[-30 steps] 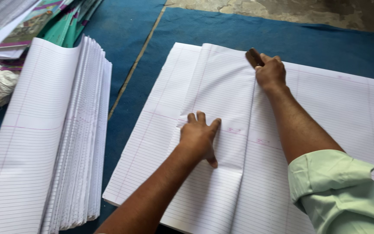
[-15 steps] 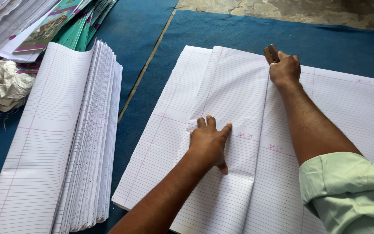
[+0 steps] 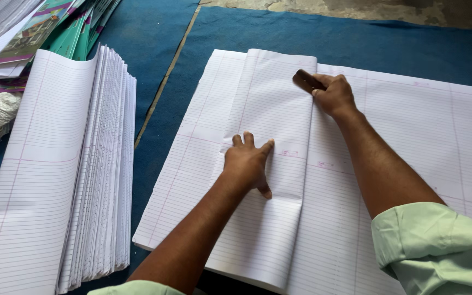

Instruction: The person folds a large sheet of lined paper in half and uses a wooden block to press the crease flat. They repeat this process for multiple sheets, stacking the folded papers to the side.

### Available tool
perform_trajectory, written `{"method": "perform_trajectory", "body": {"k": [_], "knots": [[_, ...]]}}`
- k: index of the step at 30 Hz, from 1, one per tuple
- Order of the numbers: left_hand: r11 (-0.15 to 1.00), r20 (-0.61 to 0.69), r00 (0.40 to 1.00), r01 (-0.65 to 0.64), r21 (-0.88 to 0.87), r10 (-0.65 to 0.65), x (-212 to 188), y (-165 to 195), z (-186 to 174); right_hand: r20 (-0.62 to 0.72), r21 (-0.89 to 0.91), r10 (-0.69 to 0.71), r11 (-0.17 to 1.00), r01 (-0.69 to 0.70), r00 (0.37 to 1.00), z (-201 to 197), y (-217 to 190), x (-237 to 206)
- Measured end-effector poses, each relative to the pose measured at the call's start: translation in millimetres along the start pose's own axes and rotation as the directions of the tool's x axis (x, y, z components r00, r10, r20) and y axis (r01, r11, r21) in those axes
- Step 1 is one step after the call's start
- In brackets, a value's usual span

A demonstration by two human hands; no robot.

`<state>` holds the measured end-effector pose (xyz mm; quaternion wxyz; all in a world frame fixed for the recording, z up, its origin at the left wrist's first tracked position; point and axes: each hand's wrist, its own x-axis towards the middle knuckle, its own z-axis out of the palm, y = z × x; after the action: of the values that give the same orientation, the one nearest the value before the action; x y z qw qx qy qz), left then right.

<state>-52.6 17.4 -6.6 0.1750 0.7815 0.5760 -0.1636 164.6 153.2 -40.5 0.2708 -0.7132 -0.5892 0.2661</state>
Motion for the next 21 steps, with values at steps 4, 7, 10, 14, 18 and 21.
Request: {"method": "perform_trajectory", "body": {"k": [4, 7, 10, 14, 18, 21], "knots": [[1.0, -0.003, 1.0, 0.019, -0.007, -0.019, 3, -1, 1, 0.053, -0.004, 0.022, 1.0, -0.022, 0.998, -5, -4, -26], [1.0, 0.0, 1.0, 0.024, -0.014, -0.024, 5, -2, 1, 0.091, -0.023, -0.013, 1.0, 0.015, 0.996, -8, -7, -46], [1.0, -0.003, 1.0, 0.014, -0.002, -0.014, 9, -4, 2, 0.115, -0.057, 0.003, 0.998, 0.004, 0.993, -8, -7, -67], [1.0, 0.01, 1.0, 0.02, -0.005, -0.02, 13, -3, 3, 0.157, -0.037, 0.009, 0.999, -0.003, 0.988, -8, -2, -93], [1.0, 0.078, 0.997, 0.02, 0.002, -0.021, 18, -6, -2, 0.192, -0.026, -0.067, 0.997, 0.073, 0.979, -6, 5, -114], [0.999, 0.124, 0.991, 0.05, -0.011, -0.049, 19, -4, -3, 0.221, -0.045, -0.091, 0.994, 0.103, 0.971, -5, 12, -132]]}}
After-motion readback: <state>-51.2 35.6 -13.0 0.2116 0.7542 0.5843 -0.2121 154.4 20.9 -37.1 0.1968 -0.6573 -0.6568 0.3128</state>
